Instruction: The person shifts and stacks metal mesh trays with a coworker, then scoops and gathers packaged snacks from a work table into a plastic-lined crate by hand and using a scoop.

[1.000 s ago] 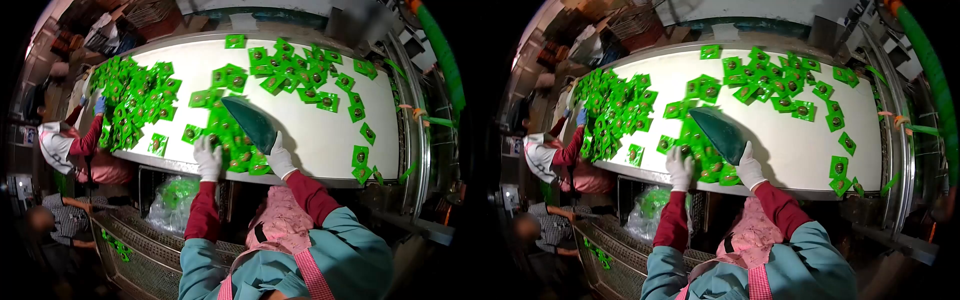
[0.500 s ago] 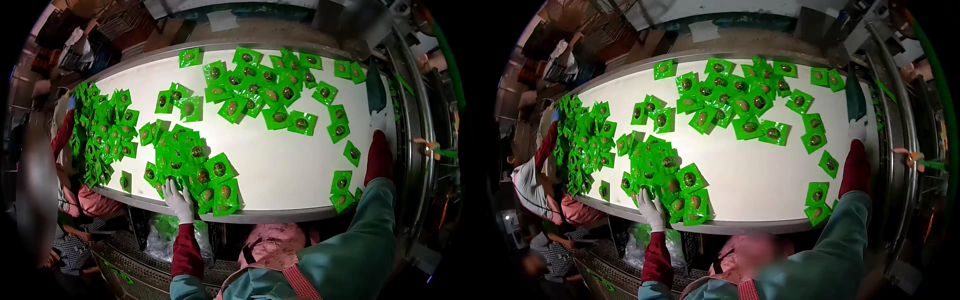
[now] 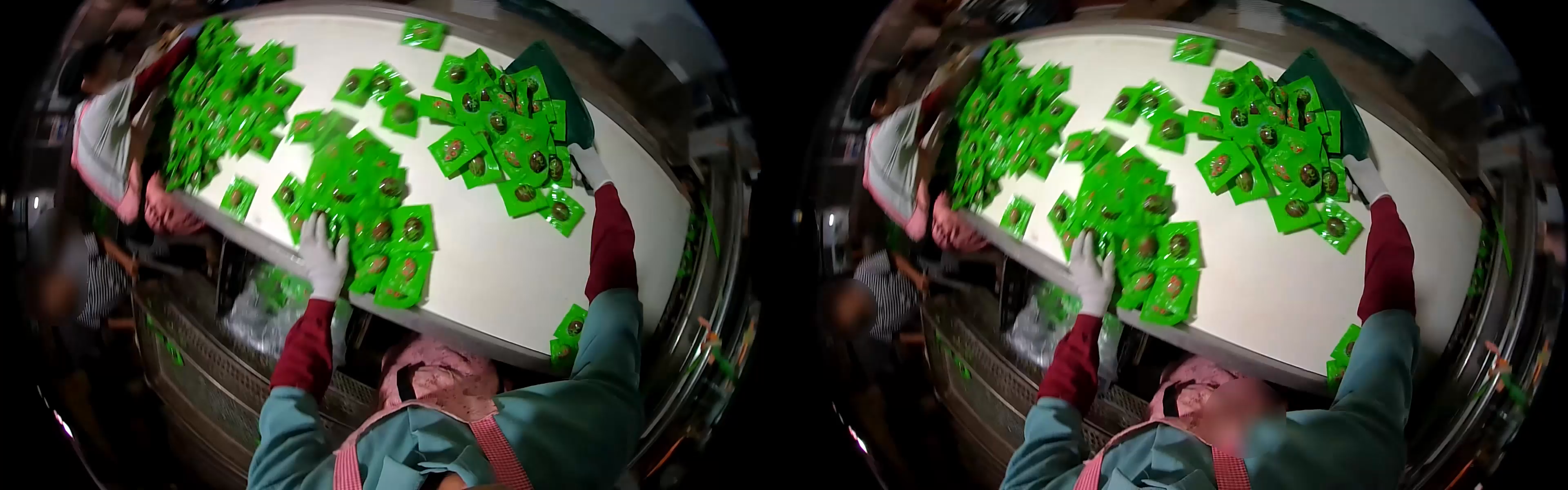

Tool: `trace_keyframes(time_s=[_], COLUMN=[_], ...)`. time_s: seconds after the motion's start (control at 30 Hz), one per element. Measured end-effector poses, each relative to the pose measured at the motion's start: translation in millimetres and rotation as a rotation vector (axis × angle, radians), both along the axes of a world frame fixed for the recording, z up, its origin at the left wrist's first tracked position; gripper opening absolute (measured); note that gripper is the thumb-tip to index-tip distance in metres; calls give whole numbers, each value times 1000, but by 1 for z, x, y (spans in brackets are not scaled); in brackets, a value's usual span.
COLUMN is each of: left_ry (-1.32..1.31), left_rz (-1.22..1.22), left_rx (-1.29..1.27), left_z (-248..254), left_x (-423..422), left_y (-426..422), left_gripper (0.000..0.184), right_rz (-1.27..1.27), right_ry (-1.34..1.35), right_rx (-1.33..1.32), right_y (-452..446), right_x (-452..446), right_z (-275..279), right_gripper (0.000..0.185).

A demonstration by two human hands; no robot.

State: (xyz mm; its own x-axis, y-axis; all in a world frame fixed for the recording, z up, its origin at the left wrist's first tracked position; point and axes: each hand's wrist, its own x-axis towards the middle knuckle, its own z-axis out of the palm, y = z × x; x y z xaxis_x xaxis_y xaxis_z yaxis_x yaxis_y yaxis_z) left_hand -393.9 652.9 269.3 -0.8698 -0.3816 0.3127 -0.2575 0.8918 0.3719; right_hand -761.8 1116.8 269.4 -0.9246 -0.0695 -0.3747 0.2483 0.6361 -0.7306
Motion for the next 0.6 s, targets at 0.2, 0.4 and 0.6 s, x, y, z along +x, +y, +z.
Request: trace_keyframes(time_s=[0.2,0.4,0.6], left_ry=[-26,33,-168], left_rz=[95,117,-5], left_rx=[-94,-64,307], left_z=[-6,-8,-2], left_x=[4,5,9], left_y=[-2,-9,-25], left_gripper=[73,79,68], right_rz=[233,433,733], right_ry=[-57,494,934], right_rx=[-30,133,544], right_y=[-138,-227,-225], right_x=[74,206,286], right_z=[2,32,23], right_gripper=[35,64,69])
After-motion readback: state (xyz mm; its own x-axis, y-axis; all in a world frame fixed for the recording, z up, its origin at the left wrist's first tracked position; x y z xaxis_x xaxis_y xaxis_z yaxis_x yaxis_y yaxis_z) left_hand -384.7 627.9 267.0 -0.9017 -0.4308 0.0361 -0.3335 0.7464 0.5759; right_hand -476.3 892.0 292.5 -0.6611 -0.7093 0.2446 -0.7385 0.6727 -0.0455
